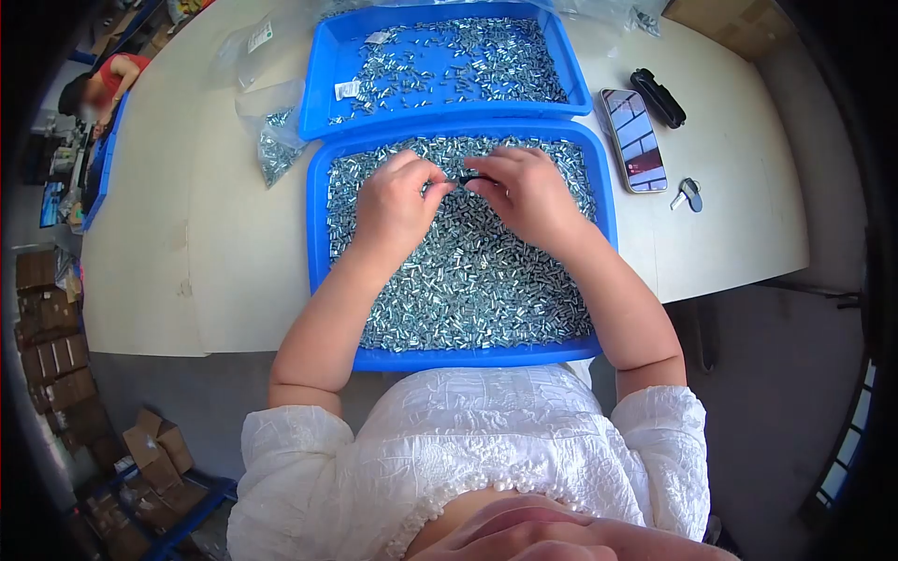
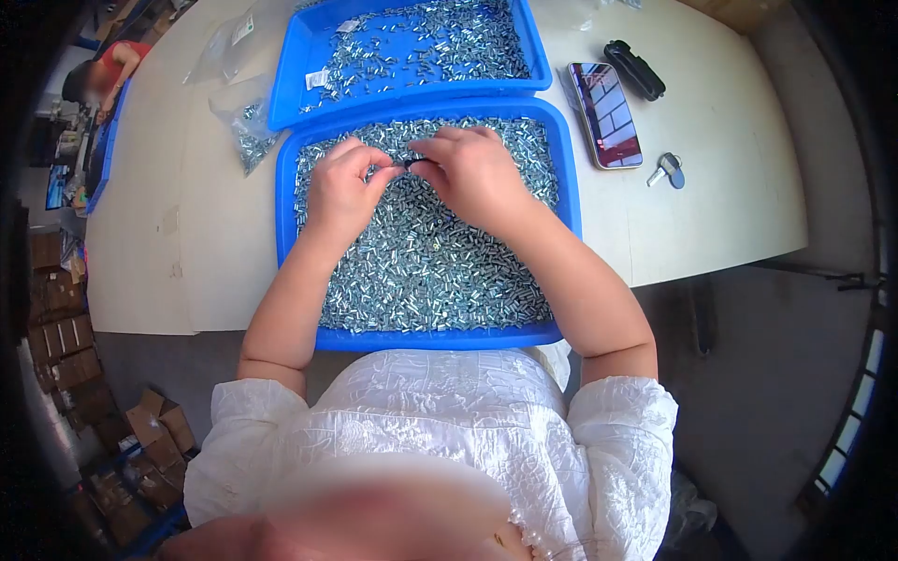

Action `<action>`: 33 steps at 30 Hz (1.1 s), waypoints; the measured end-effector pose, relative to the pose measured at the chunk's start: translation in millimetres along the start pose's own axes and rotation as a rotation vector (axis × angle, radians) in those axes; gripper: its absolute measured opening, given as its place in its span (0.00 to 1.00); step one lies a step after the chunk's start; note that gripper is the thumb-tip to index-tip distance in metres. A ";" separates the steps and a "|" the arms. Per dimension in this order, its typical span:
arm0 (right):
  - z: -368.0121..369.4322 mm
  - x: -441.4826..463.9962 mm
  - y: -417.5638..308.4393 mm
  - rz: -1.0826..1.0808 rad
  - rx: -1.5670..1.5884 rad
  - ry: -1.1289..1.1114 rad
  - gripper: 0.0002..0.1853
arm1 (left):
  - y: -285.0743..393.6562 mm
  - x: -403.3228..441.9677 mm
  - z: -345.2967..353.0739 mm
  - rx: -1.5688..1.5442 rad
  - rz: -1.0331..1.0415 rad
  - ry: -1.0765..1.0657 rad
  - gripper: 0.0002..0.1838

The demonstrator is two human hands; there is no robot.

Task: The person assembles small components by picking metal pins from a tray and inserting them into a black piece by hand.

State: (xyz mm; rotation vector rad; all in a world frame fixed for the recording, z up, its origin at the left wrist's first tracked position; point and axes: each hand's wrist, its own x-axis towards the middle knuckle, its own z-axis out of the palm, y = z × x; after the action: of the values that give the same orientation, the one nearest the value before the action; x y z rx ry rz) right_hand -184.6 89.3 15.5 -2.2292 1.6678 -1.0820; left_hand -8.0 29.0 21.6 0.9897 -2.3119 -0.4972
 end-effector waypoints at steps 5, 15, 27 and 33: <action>-3.4 -2.8 -10.2 0.000 -0.164 -0.070 0.09 | 4.4 -2.2 1.4 0.050 0.055 -0.038 0.06; -10.0 1.8 -6.2 0.318 0.544 0.183 0.07 | -3.5 4.7 -1.1 -0.295 -0.204 -0.080 0.10; -6.8 1.6 -8.7 0.285 0.689 0.149 0.05 | -2.5 4.2 2.0 -0.444 -0.258 -0.054 0.11; -17.9 4.6 -11.0 0.481 0.406 -0.071 0.07 | 0.6 4.4 0.3 -0.354 -0.188 -0.011 0.11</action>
State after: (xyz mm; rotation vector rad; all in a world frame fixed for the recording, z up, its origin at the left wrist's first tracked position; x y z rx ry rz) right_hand -186.7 94.4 36.3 -1.5002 1.6513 -1.0744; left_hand -11.0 26.2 23.3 1.0303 -2.0516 -0.9527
